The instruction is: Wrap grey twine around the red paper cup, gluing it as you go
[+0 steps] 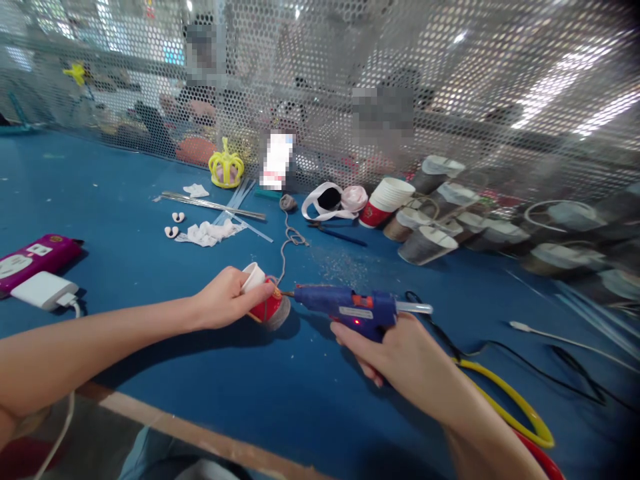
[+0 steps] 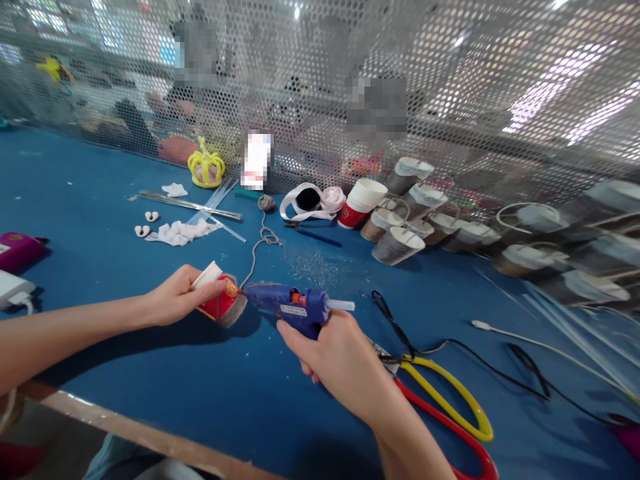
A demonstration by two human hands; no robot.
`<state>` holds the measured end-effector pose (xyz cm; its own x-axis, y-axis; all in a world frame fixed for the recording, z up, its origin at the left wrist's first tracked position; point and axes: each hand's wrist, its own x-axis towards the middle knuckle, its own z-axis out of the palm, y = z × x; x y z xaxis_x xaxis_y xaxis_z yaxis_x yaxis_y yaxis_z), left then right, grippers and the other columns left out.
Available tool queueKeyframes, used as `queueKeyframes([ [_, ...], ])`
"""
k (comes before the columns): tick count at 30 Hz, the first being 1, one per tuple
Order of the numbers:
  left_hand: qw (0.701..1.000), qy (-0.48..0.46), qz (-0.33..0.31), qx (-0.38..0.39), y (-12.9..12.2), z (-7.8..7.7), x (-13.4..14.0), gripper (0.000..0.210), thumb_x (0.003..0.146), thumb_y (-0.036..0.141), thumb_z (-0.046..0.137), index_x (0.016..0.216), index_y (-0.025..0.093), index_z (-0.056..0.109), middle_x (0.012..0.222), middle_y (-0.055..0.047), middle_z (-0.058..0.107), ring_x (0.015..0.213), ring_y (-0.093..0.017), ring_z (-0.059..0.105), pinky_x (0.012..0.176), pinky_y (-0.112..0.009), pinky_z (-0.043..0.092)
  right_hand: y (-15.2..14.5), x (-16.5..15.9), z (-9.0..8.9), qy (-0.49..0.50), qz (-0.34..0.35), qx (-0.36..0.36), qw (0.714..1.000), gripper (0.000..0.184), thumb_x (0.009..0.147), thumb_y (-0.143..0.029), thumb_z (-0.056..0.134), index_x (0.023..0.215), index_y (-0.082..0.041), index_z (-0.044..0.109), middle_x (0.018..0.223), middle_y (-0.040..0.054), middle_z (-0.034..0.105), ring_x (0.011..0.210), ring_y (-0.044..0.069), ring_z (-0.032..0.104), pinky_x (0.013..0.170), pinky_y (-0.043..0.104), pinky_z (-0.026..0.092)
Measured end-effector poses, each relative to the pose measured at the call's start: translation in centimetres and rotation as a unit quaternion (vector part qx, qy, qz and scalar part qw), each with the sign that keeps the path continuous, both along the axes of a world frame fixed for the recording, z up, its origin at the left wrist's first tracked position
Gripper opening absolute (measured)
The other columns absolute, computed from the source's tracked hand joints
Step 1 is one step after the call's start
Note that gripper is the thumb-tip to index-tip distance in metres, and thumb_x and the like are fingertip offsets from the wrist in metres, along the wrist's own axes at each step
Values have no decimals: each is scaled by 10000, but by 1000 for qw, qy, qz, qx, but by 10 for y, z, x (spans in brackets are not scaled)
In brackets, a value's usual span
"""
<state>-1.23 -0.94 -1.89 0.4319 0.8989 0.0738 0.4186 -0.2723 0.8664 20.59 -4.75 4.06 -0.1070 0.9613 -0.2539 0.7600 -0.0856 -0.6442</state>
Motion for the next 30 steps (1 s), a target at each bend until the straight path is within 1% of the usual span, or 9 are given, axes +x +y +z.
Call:
queueKeyframes([
  [5, 999, -25, 6, -36, 1, -2, 0, 481, 812, 490, 376, 542, 110, 491, 507, 26, 367, 488, -71, 319, 436, -170, 288, -4, 0, 2, -18, 11, 14, 1000, 383, 710, -399, 509, 398, -234, 362, 304, -35, 445, 319, 109, 456, 366, 215, 412],
  [9, 997, -45, 15, -62, 2, -3, 0, 475, 804, 495, 387, 619, 95, 562, 521, 19, 413, 494, -77, 360, 458, -180, 324, -7, -4, 4, -38, 2, 17, 999, 398, 711, -441, 496, 399, -235, 360, 318, -30, 453, 326, 114, 465, 377, 222, 414],
  [13, 994, -66, 22, -81, 3, -4, 1, 475, 795, 502, 402, 740, 85, 623, 542, 2, 493, 498, -93, 422, 462, -190, 348, -9, -7, 7, -51, -21, 20, 998, 306, 683, -424, 514, 463, -236, 415, 305, -47, 432, 316, 119, 459, 373, 224, 415],
  [16, 994, -73, 26, -76, 3, -6, 1, 452, 795, 484, 416, 733, 91, 628, 547, -7, 531, 501, -100, 455, 453, -189, 353, -10, -7, 8, -38, -25, 13, 999, 207, 658, -384, 532, 532, -241, 453, 326, -53, 450, 328, 129, 480, 356, 222, 413],
  [19, 994, -79, 28, -75, 4, -7, 1, 444, 797, 474, 419, 716, 89, 624, 558, -15, 557, 508, -104, 477, 458, -191, 364, -10, -8, 9, -36, -29, 11, 999, 184, 645, -362, 539, 543, -244, 441, 354, -49, 463, 336, 132, 484, 345, 225, 403],
  [22, 992, -88, 29, -81, 5, -6, 1, 445, 796, 473, 422, 711, 84, 622, 577, -26, 581, 520, -111, 496, 474, -197, 381, -12, -10, 6, -50, -5, 61, 997, 171, 658, -337, 526, 538, -239, 454, 374, -45, 464, 329, 121, 447, 343, 228, 380],
  [26, 990, -99, 26, -97, 6, -6, 1, 453, 798, 475, 417, 733, 81, 630, 599, -40, 609, 538, -127, 533, 486, -203, 400, -13, -10, 0, -49, 39, 151, 986, 172, 687, -297, 500, 529, -230, 492, 415, -29, 473, 394, 123, 450, 403, 229, 391],
  [28, 988, -105, 29, -106, 6, -7, 1, 454, 795, 477, 420, 741, 80, 633, 609, -45, 619, 545, -133, 550, 492, -203, 408, -15, -9, -3, -33, 66, 165, 984, 203, 708, -283, 488, 514, -226, 479, 401, -35, 448, 375, 115, 422, 384, 226, 371],
  [30, 986, -115, 34, -114, 7, -9, 1, 449, 790, 480, 431, 741, 82, 632, 616, -46, 625, 550, -133, 558, 501, -202, 416, -16, -9, -5, -12, 85, 161, 983, 223, 727, -272, 480, 511, -222, 458, 405, -39, 445, 349, 103, 396, 355, 220, 349],
])
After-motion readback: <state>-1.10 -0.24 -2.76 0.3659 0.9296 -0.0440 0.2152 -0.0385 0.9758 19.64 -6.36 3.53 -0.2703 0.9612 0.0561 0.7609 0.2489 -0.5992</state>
